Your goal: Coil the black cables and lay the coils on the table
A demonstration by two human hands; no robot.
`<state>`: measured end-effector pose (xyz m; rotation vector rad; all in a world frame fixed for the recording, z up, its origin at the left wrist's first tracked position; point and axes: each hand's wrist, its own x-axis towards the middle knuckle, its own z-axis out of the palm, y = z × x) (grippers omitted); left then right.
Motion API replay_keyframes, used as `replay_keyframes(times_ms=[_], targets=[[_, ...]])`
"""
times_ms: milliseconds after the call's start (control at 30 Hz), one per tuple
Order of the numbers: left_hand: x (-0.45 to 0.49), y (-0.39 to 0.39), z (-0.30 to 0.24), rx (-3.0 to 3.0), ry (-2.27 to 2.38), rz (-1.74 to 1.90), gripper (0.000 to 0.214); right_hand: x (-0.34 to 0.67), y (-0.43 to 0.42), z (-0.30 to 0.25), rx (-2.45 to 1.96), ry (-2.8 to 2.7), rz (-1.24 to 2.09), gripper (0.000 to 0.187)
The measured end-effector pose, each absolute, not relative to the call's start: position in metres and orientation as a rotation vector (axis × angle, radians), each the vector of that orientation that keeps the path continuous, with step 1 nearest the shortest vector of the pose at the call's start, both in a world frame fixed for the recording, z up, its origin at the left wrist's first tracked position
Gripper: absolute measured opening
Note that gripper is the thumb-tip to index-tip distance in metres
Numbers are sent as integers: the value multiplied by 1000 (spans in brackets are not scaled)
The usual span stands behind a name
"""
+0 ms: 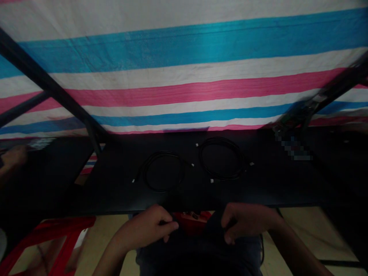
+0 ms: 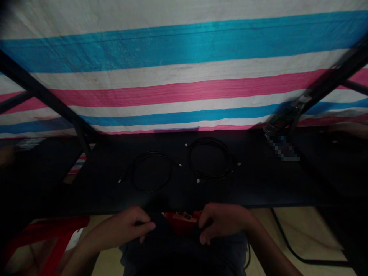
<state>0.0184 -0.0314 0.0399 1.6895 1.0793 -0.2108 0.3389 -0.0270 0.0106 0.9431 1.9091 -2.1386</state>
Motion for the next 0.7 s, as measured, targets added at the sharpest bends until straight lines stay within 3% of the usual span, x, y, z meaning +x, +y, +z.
replay_keyframes(times_ms=[133, 333, 567, 700], targets=[[22, -39, 33, 1705, 1191, -187, 49, 356, -17, 27, 924, 1924, -2178, 43], [9, -31, 33, 1666, 1228, -96, 65, 383, -13, 32, 1212, 2079, -1930, 54], [19, -43, 23, 1749, 1230, -309, 50, 373, -11, 29, 1378, 2063, -1776, 43], [49, -71, 27, 1802, 1000, -295, 45, 354, -2, 28, 1350, 2135, -1778, 32]])
